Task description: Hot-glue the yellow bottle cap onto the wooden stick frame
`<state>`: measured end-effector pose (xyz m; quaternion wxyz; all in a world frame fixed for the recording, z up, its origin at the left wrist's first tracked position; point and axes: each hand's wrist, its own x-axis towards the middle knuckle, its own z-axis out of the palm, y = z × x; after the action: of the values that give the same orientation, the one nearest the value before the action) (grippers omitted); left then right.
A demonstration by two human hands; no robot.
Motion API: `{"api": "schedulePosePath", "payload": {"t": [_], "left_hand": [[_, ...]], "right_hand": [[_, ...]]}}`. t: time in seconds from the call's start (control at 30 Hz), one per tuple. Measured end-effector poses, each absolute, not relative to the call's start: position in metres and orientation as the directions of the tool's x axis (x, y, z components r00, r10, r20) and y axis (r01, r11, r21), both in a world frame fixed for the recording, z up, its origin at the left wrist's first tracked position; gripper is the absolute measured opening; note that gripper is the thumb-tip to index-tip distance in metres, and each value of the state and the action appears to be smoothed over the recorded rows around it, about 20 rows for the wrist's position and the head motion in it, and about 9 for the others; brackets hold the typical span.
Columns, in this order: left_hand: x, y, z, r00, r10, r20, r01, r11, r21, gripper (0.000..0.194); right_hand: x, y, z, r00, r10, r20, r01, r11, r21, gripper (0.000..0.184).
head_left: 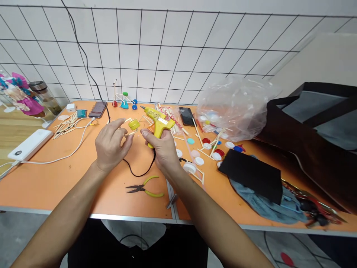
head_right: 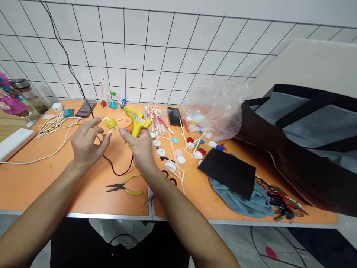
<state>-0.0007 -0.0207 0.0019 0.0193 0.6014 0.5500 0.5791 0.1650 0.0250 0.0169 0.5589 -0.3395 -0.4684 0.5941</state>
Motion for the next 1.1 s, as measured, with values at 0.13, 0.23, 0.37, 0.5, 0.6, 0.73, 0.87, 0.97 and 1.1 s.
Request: {"api": "schedulePosePath", "payload": {"t": [0.13, 0.23, 0.37, 0.5, 0.6, 0.73, 0.87, 0.97, 1.1], "left_hand": [[-0.002, -0.019, -0.005, -0.213, 0.611, 0.762, 0.727, -0.422, 0.542, 0.021], [-0.003, -0.014, -0.011, -0.138, 0.506, 0.852, 0.804, -0.445, 0.395, 0.019], [-0.004, -0.008, -0.016, 0.048, 0.284, 0.958, 0.900, -0.428, 0.081, 0.016], [-0.002, -0.007, -0.014, 0.112, 0.230, 0.967, 0.916, -0.402, -0.010, 0.013], [0.000, -0.008, -0.012, 0.132, 0.203, 0.970, 0.909, -0.414, -0.037, 0.012], [0.000, -0.008, -0.014, 0.112, 0.206, 0.972, 0.902, -0.431, -0.012, 0.010], [-0.001, -0.007, -0.018, 0.096, 0.223, 0.970, 0.890, -0.455, 0.016, 0.008], [-0.002, -0.006, -0.019, 0.102, 0.218, 0.971, 0.891, -0.454, 0.008, 0.009], [-0.001, -0.007, -0.018, 0.095, 0.220, 0.971, 0.891, -0.453, 0.016, 0.011]], "right_hand": [[0.162, 0.020, 0.018, -0.149, 0.980, 0.132, -0.336, 0.075, -0.939, 0.035], [0.160, 0.020, 0.018, -0.148, 0.981, 0.125, -0.341, 0.068, -0.938, 0.039], [0.159, 0.020, 0.018, -0.148, 0.981, 0.122, -0.337, 0.066, -0.939, 0.044], [0.159, 0.021, 0.019, -0.155, 0.980, 0.128, -0.332, 0.070, -0.941, 0.042], [0.158, 0.021, 0.019, -0.150, 0.979, 0.140, -0.322, 0.085, -0.943, 0.039], [0.157, 0.020, 0.019, -0.148, 0.978, 0.150, -0.321, 0.096, -0.942, 0.038], [0.157, 0.020, 0.020, -0.146, 0.979, 0.143, -0.311, 0.092, -0.946, 0.037], [0.157, 0.020, 0.020, -0.140, 0.980, 0.138, -0.313, 0.089, -0.946, 0.038], [0.157, 0.019, 0.022, -0.139, 0.980, 0.143, -0.302, 0.096, -0.949, 0.036]]}}
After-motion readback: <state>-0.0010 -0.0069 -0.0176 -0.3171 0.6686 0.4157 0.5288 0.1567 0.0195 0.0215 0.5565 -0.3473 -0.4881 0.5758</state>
